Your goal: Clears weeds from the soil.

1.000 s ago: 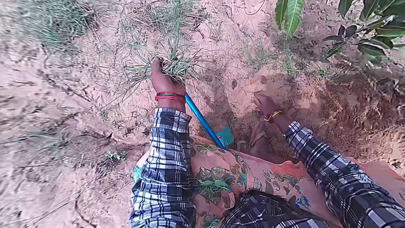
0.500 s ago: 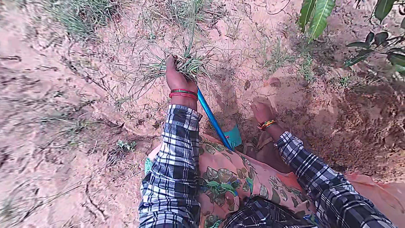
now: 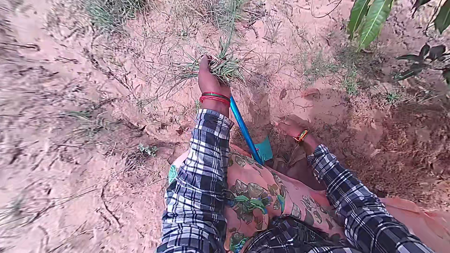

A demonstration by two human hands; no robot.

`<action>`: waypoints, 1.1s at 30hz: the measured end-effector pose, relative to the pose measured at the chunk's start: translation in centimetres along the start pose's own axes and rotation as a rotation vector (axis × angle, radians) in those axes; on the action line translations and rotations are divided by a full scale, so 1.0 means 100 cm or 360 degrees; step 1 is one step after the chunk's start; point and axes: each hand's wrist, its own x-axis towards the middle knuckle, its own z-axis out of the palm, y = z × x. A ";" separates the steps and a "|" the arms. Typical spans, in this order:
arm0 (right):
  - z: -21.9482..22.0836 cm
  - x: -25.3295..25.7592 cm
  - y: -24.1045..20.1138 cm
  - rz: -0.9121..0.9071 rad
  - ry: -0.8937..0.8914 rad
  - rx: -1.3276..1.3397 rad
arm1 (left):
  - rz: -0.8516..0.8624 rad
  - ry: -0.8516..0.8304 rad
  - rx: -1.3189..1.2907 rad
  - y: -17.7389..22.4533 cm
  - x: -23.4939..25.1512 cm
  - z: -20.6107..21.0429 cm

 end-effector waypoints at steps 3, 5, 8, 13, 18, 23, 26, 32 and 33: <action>0.006 -0.032 0.016 0.0088 0.0110 -0.0009 | -0.0021 0.0022 0.0025 -0.006 0.004 -0.002; 0.006 -0.027 0.026 0.0319 0.0294 -0.0181 | -0.0046 0.0028 0.0046 -0.011 0.004 -0.001; 0.014 -0.006 0.014 0.0514 0.0209 -0.0177 | -0.0056 0.0034 0.0035 -0.013 0.000 0.001; 0.050 0.045 0.014 0.0748 0.0205 0.0041 | -0.0021 0.0028 0.0003 -0.009 -0.002 0.002; 0.049 0.035 0.017 0.0708 0.0166 0.0199 | -0.0039 0.0043 0.0068 -0.011 -0.001 0.002; 0.054 0.013 0.055 0.0430 0.0297 0.0104 | -0.0088 0.0062 0.0036 -0.014 -0.002 0.003; 0.053 -0.009 0.026 0.0244 0.0318 0.0117 | -0.0055 0.0089 0.0054 -0.008 0.003 -0.001; 0.034 -0.013 0.025 0.0057 0.0322 -0.0265 | 0.0006 0.0111 0.0117 -0.016 0.009 0.000; 0.033 -0.006 0.030 0.0116 0.0155 -0.0404 | 0.0021 0.0105 0.0119 -0.016 0.009 0.000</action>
